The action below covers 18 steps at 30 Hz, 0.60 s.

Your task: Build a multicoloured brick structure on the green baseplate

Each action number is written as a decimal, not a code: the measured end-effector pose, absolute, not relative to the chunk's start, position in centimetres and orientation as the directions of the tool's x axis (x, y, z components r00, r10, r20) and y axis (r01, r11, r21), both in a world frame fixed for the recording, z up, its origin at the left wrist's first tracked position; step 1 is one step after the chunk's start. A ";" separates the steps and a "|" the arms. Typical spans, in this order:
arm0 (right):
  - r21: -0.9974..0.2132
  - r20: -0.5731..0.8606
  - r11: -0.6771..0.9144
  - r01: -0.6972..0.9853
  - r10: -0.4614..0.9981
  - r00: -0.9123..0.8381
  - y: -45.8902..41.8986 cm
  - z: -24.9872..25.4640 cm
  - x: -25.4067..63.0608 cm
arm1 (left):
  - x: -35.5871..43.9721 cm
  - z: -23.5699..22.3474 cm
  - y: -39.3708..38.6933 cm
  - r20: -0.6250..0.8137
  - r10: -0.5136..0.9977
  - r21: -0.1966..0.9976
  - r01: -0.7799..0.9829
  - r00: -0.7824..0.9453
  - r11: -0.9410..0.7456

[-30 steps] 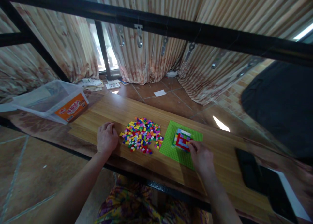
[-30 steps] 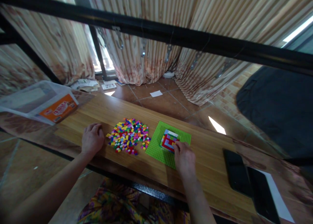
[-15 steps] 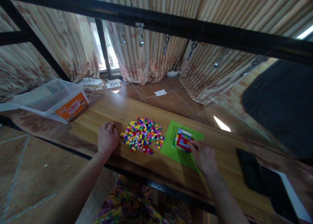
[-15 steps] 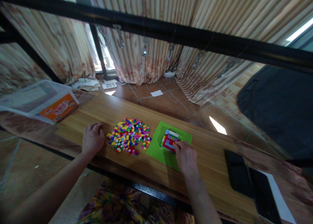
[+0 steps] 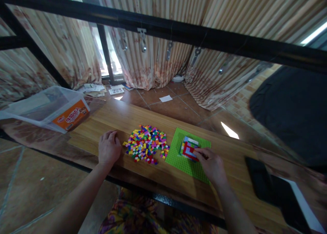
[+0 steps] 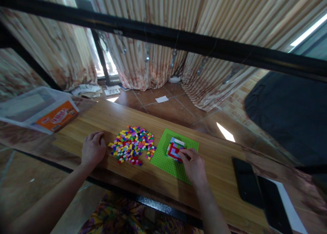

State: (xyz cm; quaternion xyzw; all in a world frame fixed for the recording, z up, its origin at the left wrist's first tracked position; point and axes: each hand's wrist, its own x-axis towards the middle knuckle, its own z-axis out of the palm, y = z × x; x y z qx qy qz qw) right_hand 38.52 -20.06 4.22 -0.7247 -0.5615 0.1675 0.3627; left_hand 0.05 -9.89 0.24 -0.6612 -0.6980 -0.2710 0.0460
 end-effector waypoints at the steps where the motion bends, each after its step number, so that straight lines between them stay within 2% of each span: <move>1: -0.734 0.174 -0.100 0.671 0.928 0.328 -20.2 4.0 38.6 | 0.1 0.3 -9.9 0.424 0.898 0.316 0.949 -0.120 -0.023; 6: -0.803 0.217 -0.064 0.593 0.895 0.390 -20.7 3.1 38.6 | 0.2 0.5 -10.0 0.418 0.901 0.322 0.947 -0.118 -0.026; 14: -0.845 0.252 -0.014 0.535 0.871 0.422 -21.0 2.3 38.6 | 0.2 0.5 -10.0 0.402 0.907 0.334 0.942 -0.123 -0.020; 18: -0.831 0.265 -0.005 0.556 0.875 0.404 -21.2 2.1 38.7 | 0.2 0.4 -10.0 0.408 0.904 0.339 0.940 -0.127 -0.021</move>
